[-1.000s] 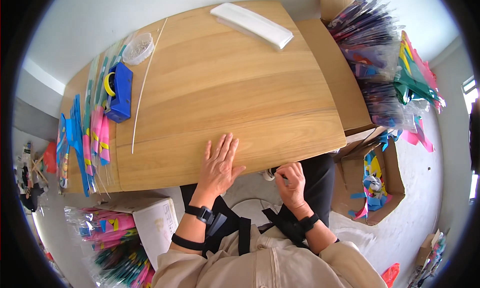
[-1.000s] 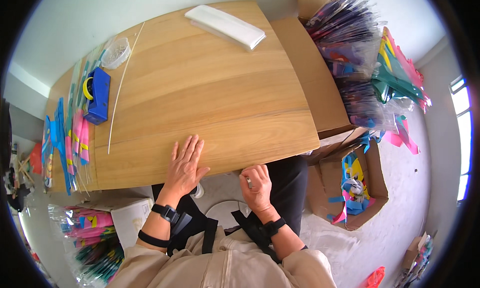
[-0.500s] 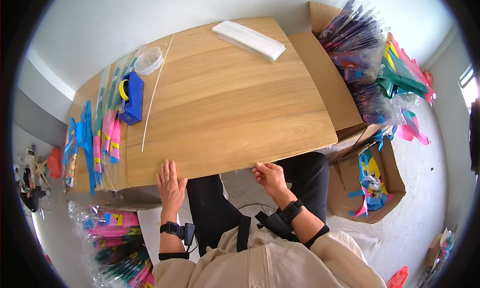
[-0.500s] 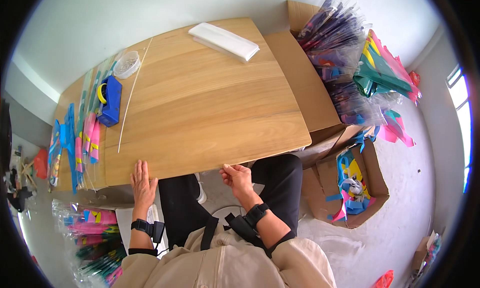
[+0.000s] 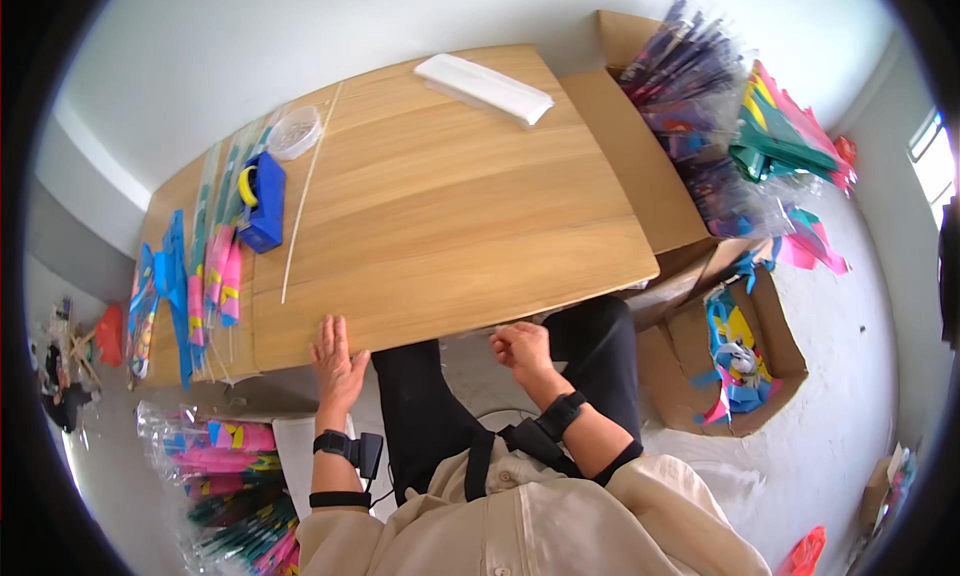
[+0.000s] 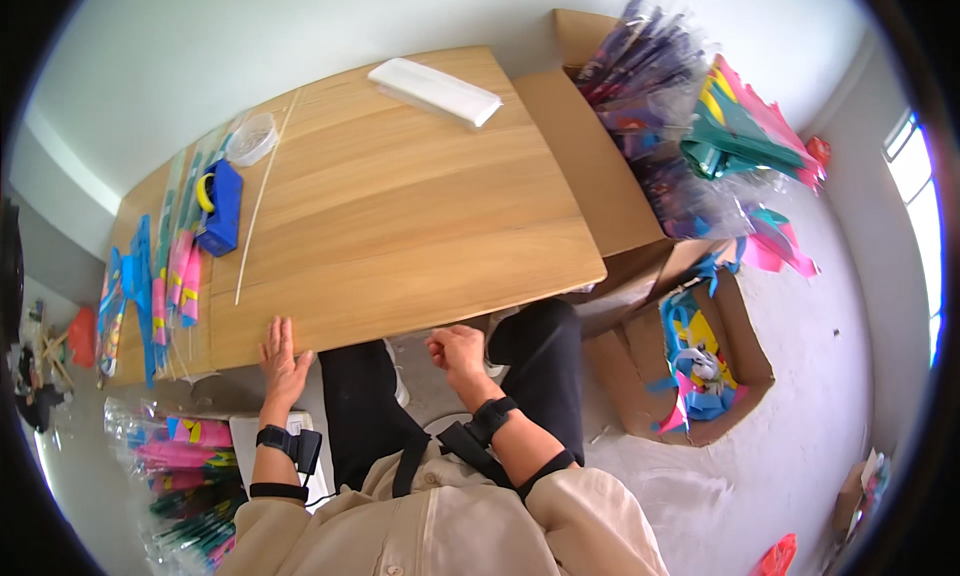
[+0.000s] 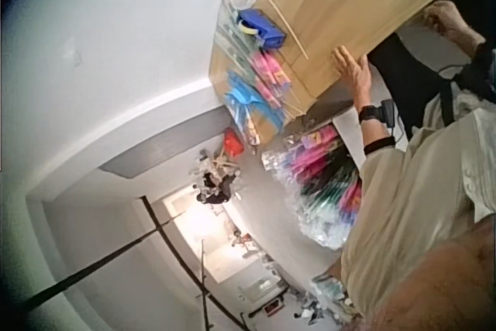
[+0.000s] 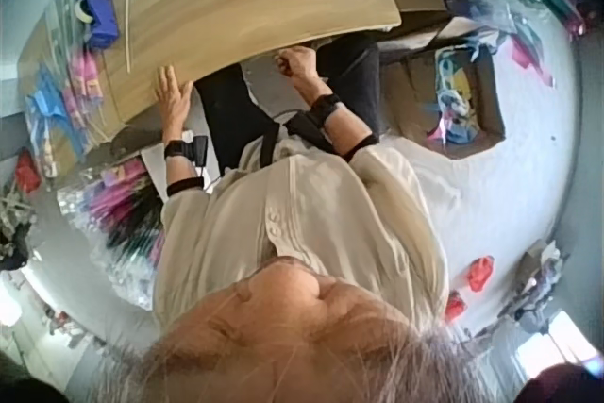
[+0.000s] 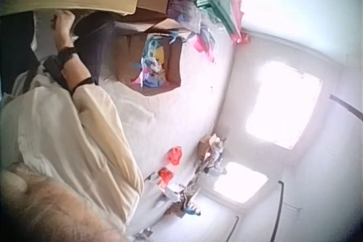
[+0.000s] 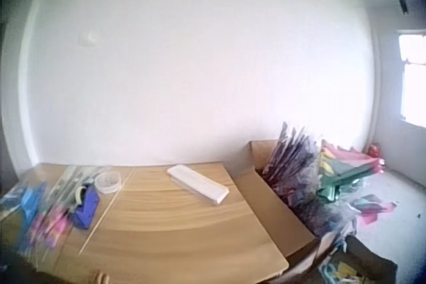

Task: The recorder assembles a small kite by rolling the colorful plastic around a stick, placing it in a plastic sleeve, and retrieving more materials.

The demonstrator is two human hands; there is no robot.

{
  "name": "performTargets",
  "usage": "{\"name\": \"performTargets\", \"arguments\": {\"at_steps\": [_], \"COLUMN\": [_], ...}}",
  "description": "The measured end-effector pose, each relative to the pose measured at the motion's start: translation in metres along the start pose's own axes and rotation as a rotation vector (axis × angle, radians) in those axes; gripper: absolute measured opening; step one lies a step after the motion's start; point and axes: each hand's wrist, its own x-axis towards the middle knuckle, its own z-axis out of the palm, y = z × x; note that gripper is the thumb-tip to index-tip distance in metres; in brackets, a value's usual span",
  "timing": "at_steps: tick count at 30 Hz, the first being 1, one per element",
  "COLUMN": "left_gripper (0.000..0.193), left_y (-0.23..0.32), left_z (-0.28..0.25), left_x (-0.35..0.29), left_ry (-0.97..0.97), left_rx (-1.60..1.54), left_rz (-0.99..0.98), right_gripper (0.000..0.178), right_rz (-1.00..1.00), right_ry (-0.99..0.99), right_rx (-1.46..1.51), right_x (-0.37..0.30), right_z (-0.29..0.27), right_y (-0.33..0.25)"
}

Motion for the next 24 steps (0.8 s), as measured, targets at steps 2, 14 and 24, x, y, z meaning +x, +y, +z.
{"name": "performTargets", "arguments": {"at_steps": [2, 14, 24], "left_gripper": [0.078, 0.083, 0.082], "left_y": [-0.002, 0.009, 0.001], "left_z": [-0.002, -0.002, -0.002], "left_x": [-0.005, -0.001, -0.005], "left_ry": [0.004, -0.008, 0.004], "left_rx": [0.003, 0.007, 0.032], "left_rz": [-0.014, -0.002, -0.013], "right_gripper": [0.008, 0.008, 0.007], "right_rz": [-0.218, -0.256, 0.007], "right_ry": [0.091, 0.154, 0.441], "right_rx": [0.051, 0.595, 0.330], "right_x": [-0.004, 0.050, 0.116], "right_z": [-0.026, -0.203, -0.218], "right_y": [-0.025, -0.090, -0.049]}}
